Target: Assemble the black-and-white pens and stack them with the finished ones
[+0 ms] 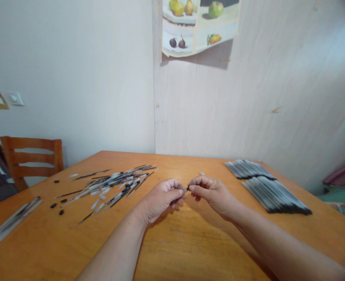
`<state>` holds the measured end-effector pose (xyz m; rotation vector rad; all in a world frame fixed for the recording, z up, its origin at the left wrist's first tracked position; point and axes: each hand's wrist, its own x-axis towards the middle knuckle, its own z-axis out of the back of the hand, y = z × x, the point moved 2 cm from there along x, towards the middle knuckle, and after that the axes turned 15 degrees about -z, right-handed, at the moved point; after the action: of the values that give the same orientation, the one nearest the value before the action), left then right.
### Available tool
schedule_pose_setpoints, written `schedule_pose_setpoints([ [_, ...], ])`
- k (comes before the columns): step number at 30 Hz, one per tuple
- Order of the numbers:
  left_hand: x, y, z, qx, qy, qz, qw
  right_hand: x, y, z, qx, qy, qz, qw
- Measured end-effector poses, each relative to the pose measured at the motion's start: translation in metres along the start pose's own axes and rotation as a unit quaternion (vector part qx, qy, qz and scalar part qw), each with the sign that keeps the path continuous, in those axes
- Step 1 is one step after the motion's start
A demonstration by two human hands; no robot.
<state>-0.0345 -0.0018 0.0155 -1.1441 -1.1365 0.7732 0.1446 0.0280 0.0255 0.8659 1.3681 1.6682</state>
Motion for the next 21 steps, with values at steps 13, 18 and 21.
schedule_pose_setpoints([
  [13, 0.0, 0.006, 0.0, 0.028, 0.015, -0.006, 0.999, -0.001, -0.008, -0.007, -0.146, -0.074, 0.013, 0.986],
  [18, -0.001, 0.007, -0.002, 0.046, 0.021, -0.008, 0.999, -0.002, -0.011, -0.009, -0.245, -0.111, 0.063, 0.961],
  [21, -0.001, 0.007, -0.004, 0.038, 0.02, -0.004, 0.999, -0.004, -0.011, -0.011, -0.292, -0.104, 0.075, 0.948],
])
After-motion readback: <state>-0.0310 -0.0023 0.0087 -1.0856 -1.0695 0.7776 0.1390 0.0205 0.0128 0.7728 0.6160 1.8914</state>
